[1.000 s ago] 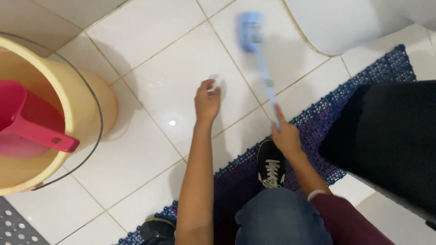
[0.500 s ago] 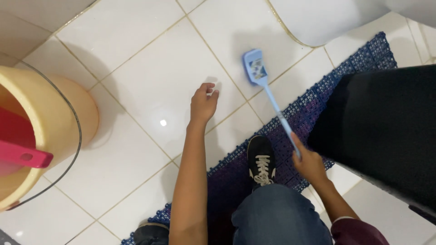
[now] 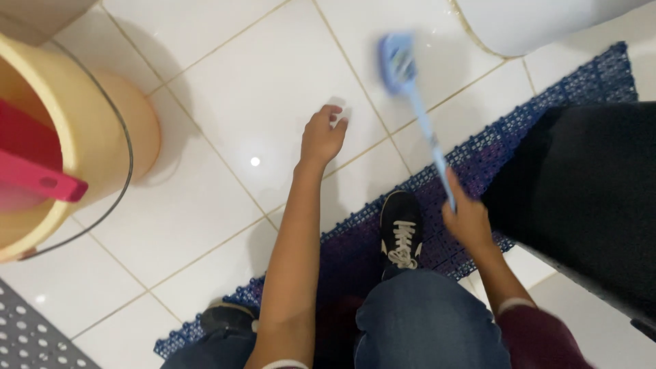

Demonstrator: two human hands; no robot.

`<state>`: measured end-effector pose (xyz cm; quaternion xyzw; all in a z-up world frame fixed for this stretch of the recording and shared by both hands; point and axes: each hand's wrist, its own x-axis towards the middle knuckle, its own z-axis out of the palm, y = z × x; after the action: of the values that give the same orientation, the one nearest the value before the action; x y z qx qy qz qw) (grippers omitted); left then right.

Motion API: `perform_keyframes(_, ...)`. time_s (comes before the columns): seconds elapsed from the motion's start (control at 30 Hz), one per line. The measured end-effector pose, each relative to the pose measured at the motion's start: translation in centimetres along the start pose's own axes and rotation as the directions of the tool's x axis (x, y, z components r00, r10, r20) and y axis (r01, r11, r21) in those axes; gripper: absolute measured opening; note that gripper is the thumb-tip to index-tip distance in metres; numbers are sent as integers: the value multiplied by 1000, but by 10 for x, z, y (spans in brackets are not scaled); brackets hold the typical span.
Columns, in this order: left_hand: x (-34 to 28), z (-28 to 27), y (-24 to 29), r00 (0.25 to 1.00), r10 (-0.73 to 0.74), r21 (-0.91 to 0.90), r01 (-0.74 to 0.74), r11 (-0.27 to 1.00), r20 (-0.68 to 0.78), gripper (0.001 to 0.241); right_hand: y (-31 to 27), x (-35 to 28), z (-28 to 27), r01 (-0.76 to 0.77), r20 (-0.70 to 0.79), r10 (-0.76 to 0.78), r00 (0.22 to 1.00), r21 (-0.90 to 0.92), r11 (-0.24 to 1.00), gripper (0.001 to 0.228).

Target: Scrubbing a bathroom floor mat and the surrounding floor with a brush and water.

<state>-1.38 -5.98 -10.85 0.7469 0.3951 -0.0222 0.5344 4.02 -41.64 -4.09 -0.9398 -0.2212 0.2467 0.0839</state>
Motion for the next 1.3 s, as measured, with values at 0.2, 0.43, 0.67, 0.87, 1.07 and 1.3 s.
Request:
perform_keyframes(0.2,2,-23,2,998,24,-1,-24,1000,-63,34,-61,-5,12,234,138,-236,962,27,972,86)
perform_keyframes(0.43,1,-38,5,985,-4,-63,-6,998,-171,34,-62,73,-5,113,-27,-116,993,-109,988,86)
perform_keyframes(0.67,0,-28,-1,990,67,-53,-74,996,-127,34,-128,143,-56,207,23,-206,978,-144,968,91)
perform_keyframes(0.87,-3,-31,2,992,46,-92,-57,994,-116,34,-133,206,-64,62,-46,-68,997,-112,992,89)
perform_keyframes(1.07,-1,-23,-2,996,28,-65,-33,997,-81,33,-140,255,-75,37,-8,-38,999,-123,992,89)
perform_keyframes(1.3,-4,-32,6,999,-26,-102,23,995,-35,33,-167,291,-93,44,1,-44,999,3,999,87)
